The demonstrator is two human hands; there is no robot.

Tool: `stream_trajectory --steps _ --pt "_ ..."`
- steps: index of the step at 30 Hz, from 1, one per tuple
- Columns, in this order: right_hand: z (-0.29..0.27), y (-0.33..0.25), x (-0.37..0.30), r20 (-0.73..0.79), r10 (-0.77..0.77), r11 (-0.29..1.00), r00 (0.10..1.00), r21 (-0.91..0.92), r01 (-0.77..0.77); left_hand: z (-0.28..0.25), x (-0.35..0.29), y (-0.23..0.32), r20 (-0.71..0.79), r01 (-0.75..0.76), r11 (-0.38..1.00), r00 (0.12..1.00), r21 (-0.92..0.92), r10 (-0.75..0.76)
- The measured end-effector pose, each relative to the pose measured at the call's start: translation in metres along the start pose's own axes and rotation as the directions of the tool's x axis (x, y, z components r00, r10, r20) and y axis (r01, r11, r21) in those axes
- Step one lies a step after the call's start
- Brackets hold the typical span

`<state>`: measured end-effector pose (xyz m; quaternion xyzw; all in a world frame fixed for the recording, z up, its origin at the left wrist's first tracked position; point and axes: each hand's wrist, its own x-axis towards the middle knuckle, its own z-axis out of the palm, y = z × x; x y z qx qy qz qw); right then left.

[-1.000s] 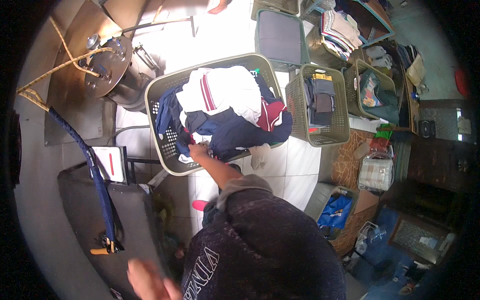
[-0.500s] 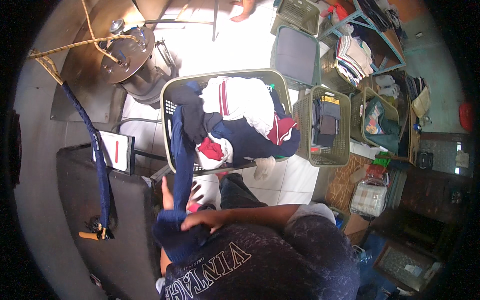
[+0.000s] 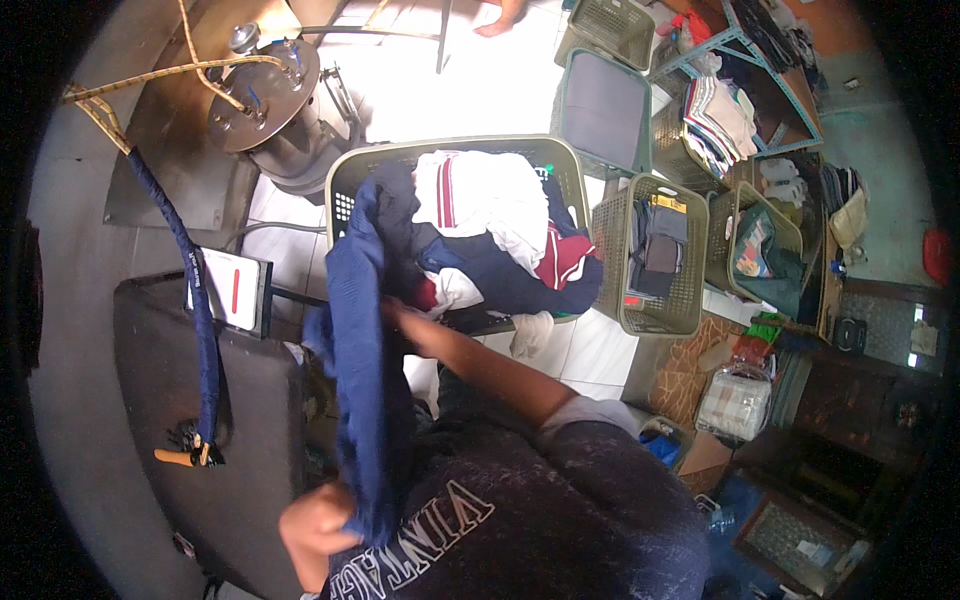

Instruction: The person irons a red t-shirt and a blue button-up shirt on an ironing board. They smooth the fabric, use a steam iron to press the garments, and fold them after ironing.

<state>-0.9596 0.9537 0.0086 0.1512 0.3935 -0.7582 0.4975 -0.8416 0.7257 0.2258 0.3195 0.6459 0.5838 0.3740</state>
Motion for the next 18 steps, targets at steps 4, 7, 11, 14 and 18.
stream_trajectory --steps 4,7,11,14,18 --pt "0.075 -0.008 -0.013 0.252 -0.125 0.605 0.96 -0.747 0.275 0.014 -0.053 0.052 -0.734 0.31 0.912 0.547 -0.269 -0.403" --pt "0.105 0.004 -0.054 0.569 0.151 0.561 0.808 -0.722 0.404 0.012 -0.023 0.014 -0.979 0.48 0.869 0.2 0.122 0.026" --pt "0.09 0.012 -0.064 0.628 0.308 0.529 0.715 -0.737 0.42 0.081 -0.026 -0.051 -0.185 -0.091 0.184 0.009 -0.979 -0.983" --pt "0.003 -0.025 -0.052 0.518 0.233 0.447 0.823 -0.809 0.383 0.134 -0.081 -0.105 -0.542 0.669 0.564 0.277 -0.484 -0.793" --pt "-0.131 -0.101 -0.041 -0.025 -0.722 -0.101 0.691 -0.985 -0.142 0.139 -0.115 -0.1 -0.294 0.872 0.305 0.198 -0.383 -0.935"
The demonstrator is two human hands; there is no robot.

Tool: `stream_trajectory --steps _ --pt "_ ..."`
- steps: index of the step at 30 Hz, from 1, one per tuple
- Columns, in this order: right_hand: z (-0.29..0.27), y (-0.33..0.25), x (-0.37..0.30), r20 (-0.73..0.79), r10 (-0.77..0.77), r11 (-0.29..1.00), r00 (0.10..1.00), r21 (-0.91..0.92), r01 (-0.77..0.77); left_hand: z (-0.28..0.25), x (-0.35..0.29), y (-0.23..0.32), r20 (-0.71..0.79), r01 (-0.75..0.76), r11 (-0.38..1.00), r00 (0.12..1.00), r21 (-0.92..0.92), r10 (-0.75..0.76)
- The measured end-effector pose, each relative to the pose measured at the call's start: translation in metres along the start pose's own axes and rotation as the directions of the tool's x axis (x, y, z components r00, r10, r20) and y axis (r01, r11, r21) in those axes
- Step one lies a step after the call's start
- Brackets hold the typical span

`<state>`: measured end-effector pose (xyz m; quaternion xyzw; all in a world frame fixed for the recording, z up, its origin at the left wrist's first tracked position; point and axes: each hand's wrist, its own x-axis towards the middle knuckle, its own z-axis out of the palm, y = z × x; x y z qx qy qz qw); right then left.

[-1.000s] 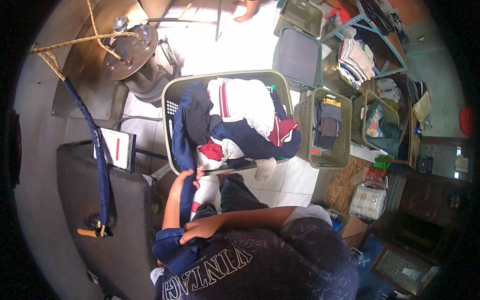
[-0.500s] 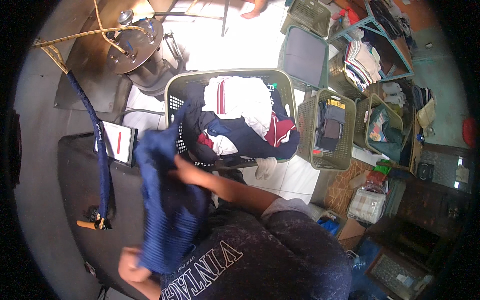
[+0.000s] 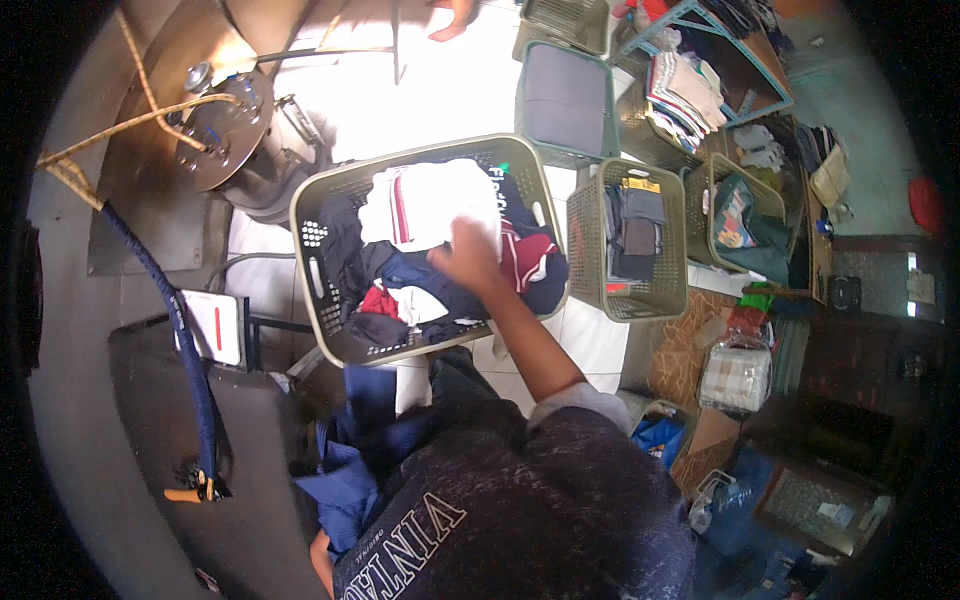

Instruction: The person irons a red t-shirt and a blue button-up shirt on an ironing board. They smooth the fabric, use a steam iron to press the garments, and fold them after ironing.

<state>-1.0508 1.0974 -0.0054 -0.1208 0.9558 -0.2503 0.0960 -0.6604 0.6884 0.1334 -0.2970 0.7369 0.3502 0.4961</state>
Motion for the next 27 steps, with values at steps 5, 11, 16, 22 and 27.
stream_trajectory --steps 5,11,16,22,27 --pt "0.081 0.016 0.014 -0.118 0.448 0.889 0.886 0.162 -0.428 -0.009 0.01 -0.006 0.073 0.045 0.985 0.996 0.168 -0.058" --pt "0.177 -0.129 -0.04 0.441 -0.326 0.785 0.836 0.619 -0.02 -0.012 0.028 0.018 0.085 0.029 0.959 0.995 0.282 -0.055" --pt "0.074 -0.079 -0.028 0.137 -0.033 0.805 0.99 0.59 -0.055 -0.01 0.038 0.021 0.086 0.017 0.952 0.995 0.306 -0.045" --pt "0.019 0.105 -0.021 -0.138 0.657 0.75 0.741 0.027 -0.66 -0.026 0.047 0.044 0.077 -0.038 0.917 0.997 0.398 0.009" --pt "0.059 0.081 0.009 0.21 0.676 0.652 0.707 0.277 -0.706 -0.025 0.031 0.088 -0.008 0.007 0.905 1.0 0.426 -0.004"
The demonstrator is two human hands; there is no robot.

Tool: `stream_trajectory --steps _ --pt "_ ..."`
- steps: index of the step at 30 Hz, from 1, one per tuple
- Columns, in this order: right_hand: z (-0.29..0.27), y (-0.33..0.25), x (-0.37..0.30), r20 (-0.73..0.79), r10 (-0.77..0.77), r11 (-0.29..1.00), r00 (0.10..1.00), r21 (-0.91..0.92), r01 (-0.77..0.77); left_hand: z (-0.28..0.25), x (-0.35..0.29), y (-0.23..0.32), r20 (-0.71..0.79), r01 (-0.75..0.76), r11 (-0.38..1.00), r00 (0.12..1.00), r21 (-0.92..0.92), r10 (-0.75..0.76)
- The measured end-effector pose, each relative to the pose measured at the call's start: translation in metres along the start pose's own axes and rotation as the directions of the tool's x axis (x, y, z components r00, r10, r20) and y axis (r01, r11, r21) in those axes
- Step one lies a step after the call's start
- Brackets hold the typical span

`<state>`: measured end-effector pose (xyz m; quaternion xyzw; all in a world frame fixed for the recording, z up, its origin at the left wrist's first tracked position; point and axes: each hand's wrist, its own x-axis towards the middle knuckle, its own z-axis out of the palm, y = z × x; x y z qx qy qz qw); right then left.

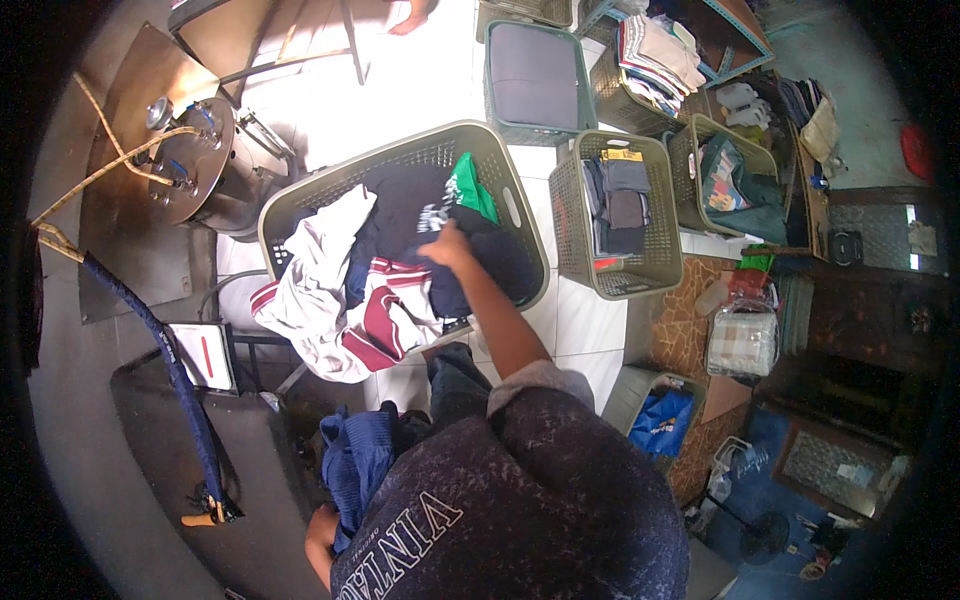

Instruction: The person irons a red t-shirt and a blue button-up shirt on an ironing board. They smooth the fabric, use a steam iron to press the garments, and fold them after ironing.

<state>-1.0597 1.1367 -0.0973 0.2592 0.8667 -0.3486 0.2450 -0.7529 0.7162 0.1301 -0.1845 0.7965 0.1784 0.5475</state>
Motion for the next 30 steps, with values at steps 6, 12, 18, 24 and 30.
stream_trajectory --steps 6,12,18,24,30 --pt "0.069 -0.135 -0.13 0.26 -0.397 0.912 0.88 0.223 0.346 0.001 0.011 0.004 -0.005 -0.054 0.998 0.999 0.024 0.054" --pt "0.084 -0.129 -0.101 0.224 -0.775 0.621 0.591 0.443 0.646 0.01 0.031 -0.015 -0.027 -0.093 0.984 0.995 0.15 0.098" --pt "-0.019 0.01 -0.002 -0.62 -0.295 0.941 0.727 -0.321 0.108 0.007 0.035 -0.01 -0.002 -0.103 0.981 0.994 0.164 0.105" --pt "0.045 -0.031 -0.045 -0.04 -0.124 0.963 0.991 -0.246 0.11 0.003 0.033 0.015 0.085 -0.019 0.984 0.996 0.174 0.004" --pt "0.099 -0.04 -0.026 0.293 -0.176 0.695 0.94 -0.639 0.329 -0.012 0.034 0.031 0.005 -0.087 0.974 0.996 0.21 0.088"
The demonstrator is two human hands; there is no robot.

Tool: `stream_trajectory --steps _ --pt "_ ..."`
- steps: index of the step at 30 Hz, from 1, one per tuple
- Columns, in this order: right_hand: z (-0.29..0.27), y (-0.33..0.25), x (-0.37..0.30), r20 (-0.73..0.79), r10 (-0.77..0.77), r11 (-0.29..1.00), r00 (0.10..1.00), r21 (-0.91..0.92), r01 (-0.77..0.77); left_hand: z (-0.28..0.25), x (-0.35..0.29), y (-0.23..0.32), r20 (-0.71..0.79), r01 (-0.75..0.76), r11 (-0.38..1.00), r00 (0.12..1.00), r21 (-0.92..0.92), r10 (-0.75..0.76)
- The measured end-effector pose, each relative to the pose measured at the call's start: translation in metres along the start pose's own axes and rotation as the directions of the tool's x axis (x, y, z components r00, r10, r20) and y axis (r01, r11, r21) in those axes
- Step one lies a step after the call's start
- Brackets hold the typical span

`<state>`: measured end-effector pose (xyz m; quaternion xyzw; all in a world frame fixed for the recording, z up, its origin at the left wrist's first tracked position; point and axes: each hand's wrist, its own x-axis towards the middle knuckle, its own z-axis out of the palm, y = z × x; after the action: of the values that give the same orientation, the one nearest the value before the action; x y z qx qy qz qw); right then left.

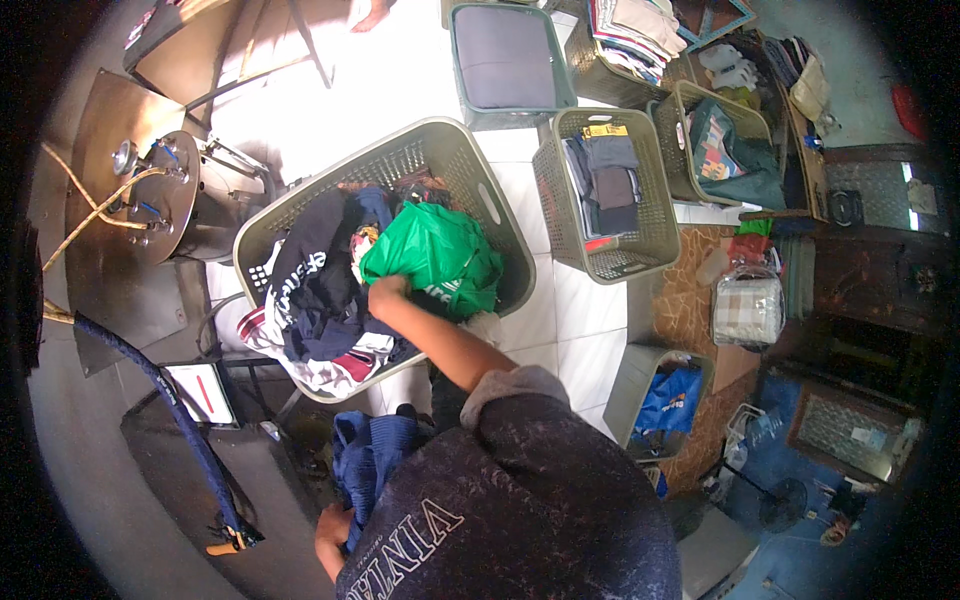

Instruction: The person irons a red t-shirt and a blue button-up shirt on an ironing board. They smooth the fabric, use a steam iron to press the garments, and fold them after ironing.

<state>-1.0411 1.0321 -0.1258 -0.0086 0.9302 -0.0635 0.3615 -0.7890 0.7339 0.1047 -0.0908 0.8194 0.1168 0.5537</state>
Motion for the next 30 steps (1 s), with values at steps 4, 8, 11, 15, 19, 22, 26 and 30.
stream_trajectory --steps 4,8,11,15,19,22,26,30 --pt "-0.12 0.041 0.029 -0.336 0.119 0.986 0.934 0.154 -0.07 0.009 -0.006 0.015 -0.118 0.051 0.998 0.991 -0.032 -0.055" --pt "-0.094 0.124 0.115 -0.67 0.436 0.784 0.6 0.61 0.112 0.017 -0.002 0.017 -0.194 0.113 0.991 0.973 -0.073 -0.125" --pt "0.044 0.238 0.221 -0.26 0.457 0.816 0.85 0.502 -0.286 -0.015 0.011 0.014 -0.284 -0.013 1.0 0.959 -0.012 0.009" --pt "-0.007 0.149 0.181 0.029 0.368 0.839 0.929 0.421 -0.346 0.023 0.003 0.037 -0.333 0.092 0.969 0.928 -0.229 -0.167" --pt "-0.032 0.16 0.171 -0.301 0.402 0.883 0.865 0.378 -0.279 0.007 0.006 0.05 -0.354 0.098 0.983 0.923 -0.157 -0.149" --pt "-0.006 0.173 0.202 -0.124 0.472 0.598 0.873 0.772 -0.214 0.02 0.008 0.045 -0.305 0.11 0.987 0.942 -0.118 -0.141" --pt "0.051 0.235 0.225 -0.265 0.384 0.888 0.884 0.368 -0.275 0.015 0.016 0.026 -0.256 0.024 0.999 0.966 -0.047 -0.036" --pt "-0.015 0.201 0.167 0.078 0.01 0.913 0.997 0.405 -0.04 0.012 -0.003 0.054 -0.452 -0.057 0.974 0.891 -0.217 -0.049"
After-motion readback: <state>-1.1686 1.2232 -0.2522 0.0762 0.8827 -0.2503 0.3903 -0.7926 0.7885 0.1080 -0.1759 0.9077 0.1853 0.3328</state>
